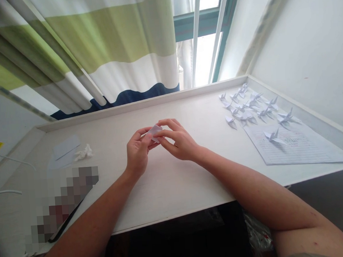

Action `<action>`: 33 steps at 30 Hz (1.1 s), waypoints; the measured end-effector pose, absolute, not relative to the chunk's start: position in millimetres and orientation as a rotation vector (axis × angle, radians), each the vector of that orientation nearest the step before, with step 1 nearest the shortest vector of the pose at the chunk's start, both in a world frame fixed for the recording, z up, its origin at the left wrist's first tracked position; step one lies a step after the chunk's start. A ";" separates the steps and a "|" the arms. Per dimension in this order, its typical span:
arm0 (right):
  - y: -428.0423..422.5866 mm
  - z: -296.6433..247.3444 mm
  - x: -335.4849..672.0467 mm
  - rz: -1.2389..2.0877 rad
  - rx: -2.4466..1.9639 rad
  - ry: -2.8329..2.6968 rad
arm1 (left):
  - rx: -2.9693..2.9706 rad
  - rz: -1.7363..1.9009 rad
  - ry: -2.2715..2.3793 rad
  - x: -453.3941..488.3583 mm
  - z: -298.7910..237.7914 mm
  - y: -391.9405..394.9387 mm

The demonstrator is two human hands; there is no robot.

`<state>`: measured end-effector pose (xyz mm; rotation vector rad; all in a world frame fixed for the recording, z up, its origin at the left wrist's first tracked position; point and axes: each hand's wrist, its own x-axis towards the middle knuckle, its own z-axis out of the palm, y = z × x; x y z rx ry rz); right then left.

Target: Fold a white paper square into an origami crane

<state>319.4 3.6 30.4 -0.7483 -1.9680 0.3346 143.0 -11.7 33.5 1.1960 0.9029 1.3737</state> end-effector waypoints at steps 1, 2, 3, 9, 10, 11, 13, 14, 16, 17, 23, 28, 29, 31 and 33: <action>3.1 30.7 319.0 0.380 -0.741 -1.955 | 1.204 1.371 0.915 143.5 32.7 -11.2; 2.4 31.3 318.4 0.446 -0.736 -1.921 | 1.208 1.372 0.926 144.1 31.7 -10.4; 1.8 31.9 317.7 0.526 -0.739 -1.867 | 1.207 1.377 0.934 144.5 30.4 -9.6; 6.3 33.2 316.6 0.910 -0.914 -1.554 | 1.278 1.385 0.962 142.9 23.8 -5.0; 8.6 32.6 317.4 0.948 -0.935 -1.531 | 1.309 1.381 0.969 142.2 23.1 -4.6; 11.0 32.0 318.4 0.984 -0.946 -1.515 | 1.336 1.376 0.977 141.7 22.5 -4.0; 15.3 30.7 320.8 1.038 -0.942 -1.509 | 1.363 1.361 0.989 140.9 21.6 -2.8; 17.0 30.2 321.9 1.048 -0.937 -1.518 | 1.360 1.353 0.991 140.7 21.3 -2.1; 18.7 29.9 323.4 1.042 -0.930 -1.554 | 1.328 1.356 0.989 140.6 21.1 -0.5; 18.8 29.9 323.7 1.039 -0.925 -1.576 | 1.308 1.364 0.986 140.5 21.2 0.3; 16.8 28.7 321.9 1.082 -0.913 -1.614 | 1.240 1.350 1.078 137.7 22.8 3.5; 19.0 25.9 322.8 1.078 -0.958 -1.604 | 1.156 1.307 1.080 136.6 21.9 4.0; 19.5 25.5 323.2 1.077 -0.967 -1.622 | 1.138 1.302 1.070 136.8 21.7 3.9; 20.3 24.5 324.1 1.089 -0.971 -1.646 | 1.110 1.302 1.042 137.4 21.7 3.5; 21.0 23.3 324.6 1.121 -0.956 -1.641 | 1.100 1.305 1.008 138.1 21.9 3.1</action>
